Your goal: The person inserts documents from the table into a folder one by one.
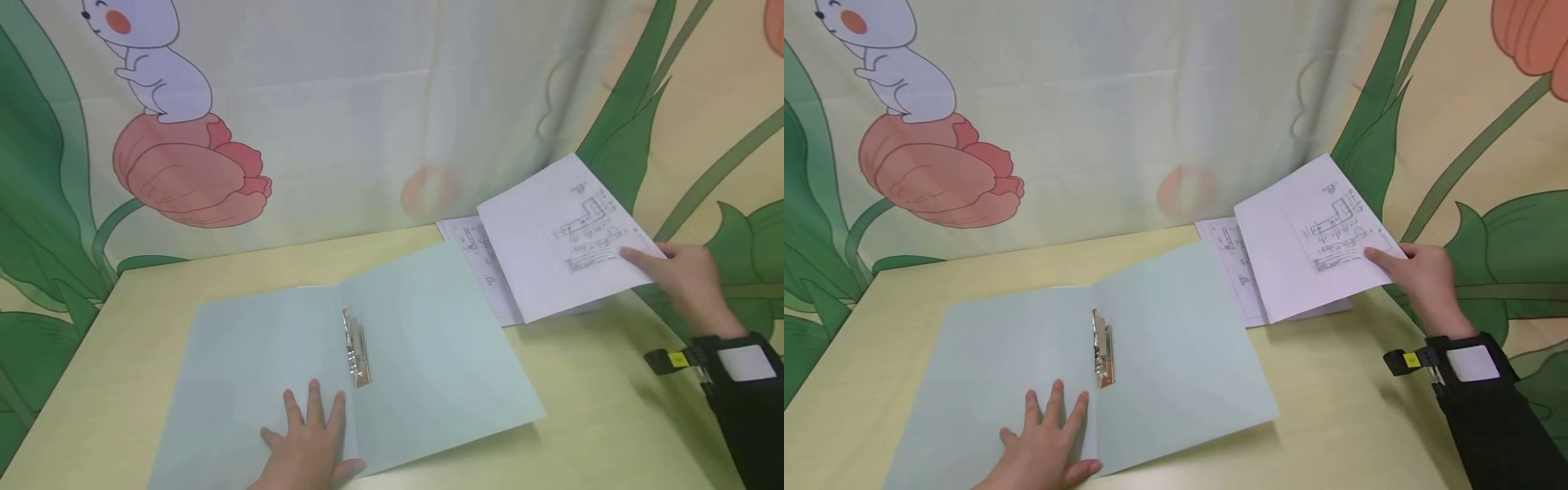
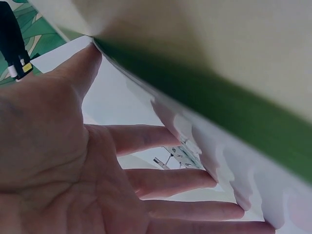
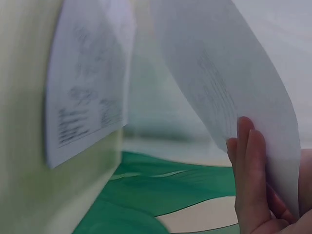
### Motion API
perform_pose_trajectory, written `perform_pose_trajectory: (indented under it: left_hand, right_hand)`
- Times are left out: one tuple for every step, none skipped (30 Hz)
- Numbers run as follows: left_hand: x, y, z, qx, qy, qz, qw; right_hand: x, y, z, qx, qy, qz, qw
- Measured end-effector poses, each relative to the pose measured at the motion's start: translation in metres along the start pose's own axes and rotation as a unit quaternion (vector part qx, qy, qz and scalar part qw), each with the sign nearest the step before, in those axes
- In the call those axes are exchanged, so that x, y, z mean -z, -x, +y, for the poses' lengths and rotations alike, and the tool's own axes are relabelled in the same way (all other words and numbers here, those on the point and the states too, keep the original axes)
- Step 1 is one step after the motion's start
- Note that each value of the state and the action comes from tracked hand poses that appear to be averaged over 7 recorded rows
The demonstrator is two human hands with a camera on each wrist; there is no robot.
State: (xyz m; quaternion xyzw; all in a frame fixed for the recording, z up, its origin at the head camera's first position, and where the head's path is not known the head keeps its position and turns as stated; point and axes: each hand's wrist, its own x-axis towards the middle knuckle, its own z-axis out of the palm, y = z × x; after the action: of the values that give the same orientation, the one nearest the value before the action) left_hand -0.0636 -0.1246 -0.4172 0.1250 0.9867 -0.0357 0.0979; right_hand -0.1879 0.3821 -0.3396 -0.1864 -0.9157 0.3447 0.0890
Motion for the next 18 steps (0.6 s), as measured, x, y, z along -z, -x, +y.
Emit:
perform_pose_trajectory:
  left_hand:
    - [0.000, 0.000, 0.000, 0.000, -0.001, 0.000, 1.0000]
    - [0.000, 0.000, 0.000, 0.000, -0.003, 0.000, 1.0000]
    - [0.000, 0.000, 0.000, -0.001, -0.004, 0.000, 1.0000]
    - [0.000, 0.000, 0.000, -0.001, -0.004, 0.000, 1.0000]
    - [0.000, 0.000, 0.000, -0.001, -0.005, 0.001, 1.0000]
    - [0.000, 0.000, 0.000, -0.002, -0.006, 0.002, 1.0000]
    - [0.001, 0.000, 0.000, -0.002, -0.005, 0.002, 1.0000]
    - [0.001, 0.000, 0.001, -0.002, -0.004, 0.003, 1.0000]
    - [0.001, 0.001, 0.001, -0.002, -0.003, 0.003, 1.0000]
    - [0.001, 0.001, 0.001, -0.002, -0.001, 0.004, 1.0000]
    - [0.001, 0.001, 0.001, -0.002, 0.001, 0.005, 1.0000]
    - [0.000, 0.001, 0.001, -0.002, 0.002, 0.006, 1.0000]
    - [0.000, 0.001, 0.001, -0.003, 0.002, 0.006, 1.0000]
    - [0.000, 0.001, 0.001, -0.003, 0.002, 0.006, 1.0000]
    - [0.000, 0.001, 0.001, -0.004, 0.002, 0.007, 1.0000]
    - [-0.001, 0.001, 0.001, -0.004, 0.002, 0.007, 1.0000]
    - [-0.001, 0.001, 0.001, -0.005, 0.002, 0.008, 1.0000]
    - [-0.001, 0.001, 0.001, -0.006, 0.001, 0.009, 0.9999]
  right_hand:
    - [0.002, 0.004, -0.003, -0.002, -0.001, 0.005, 1.000]
    - [0.003, 0.007, -0.007, -0.005, -0.004, 0.009, 1.000]
    - [0.004, 0.011, -0.010, -0.009, -0.007, 0.012, 1.000]
    - [0.005, 0.015, -0.014, -0.013, -0.010, 0.012, 1.000]
    - [0.006, 0.019, -0.018, -0.014, -0.009, 0.015, 1.000]
    - [0.006, 0.023, -0.021, -0.012, -0.008, 0.017, 1.000]
    - [0.006, 0.028, -0.025, -0.003, -0.010, 0.015, 1.000]
    - [0.005, 0.033, -0.028, 0.007, -0.010, 0.013, 1.000]
    - [0.003, 0.038, -0.032, 0.015, -0.014, 0.011, 1.000]
    - [0.001, 0.044, -0.035, 0.024, -0.020, 0.007, 0.999]
    - [-0.002, 0.049, -0.037, 0.033, -0.026, 0.005, 0.999]
    - [-0.005, 0.054, -0.040, 0.041, -0.033, 0.000, 0.999]
    - [-0.008, 0.059, -0.042, 0.047, -0.041, -0.007, 0.998]
    - [-0.012, 0.064, -0.045, 0.050, -0.045, -0.011, 0.998]
    - [-0.016, 0.067, -0.047, 0.052, -0.052, -0.016, 0.997]
    - [-0.019, 0.071, -0.048, 0.054, -0.056, -0.022, 0.997]
    - [-0.023, 0.074, -0.050, 0.055, -0.056, -0.026, 0.997]
    - [-0.026, 0.077, -0.052, 0.058, -0.056, -0.031, 0.996]
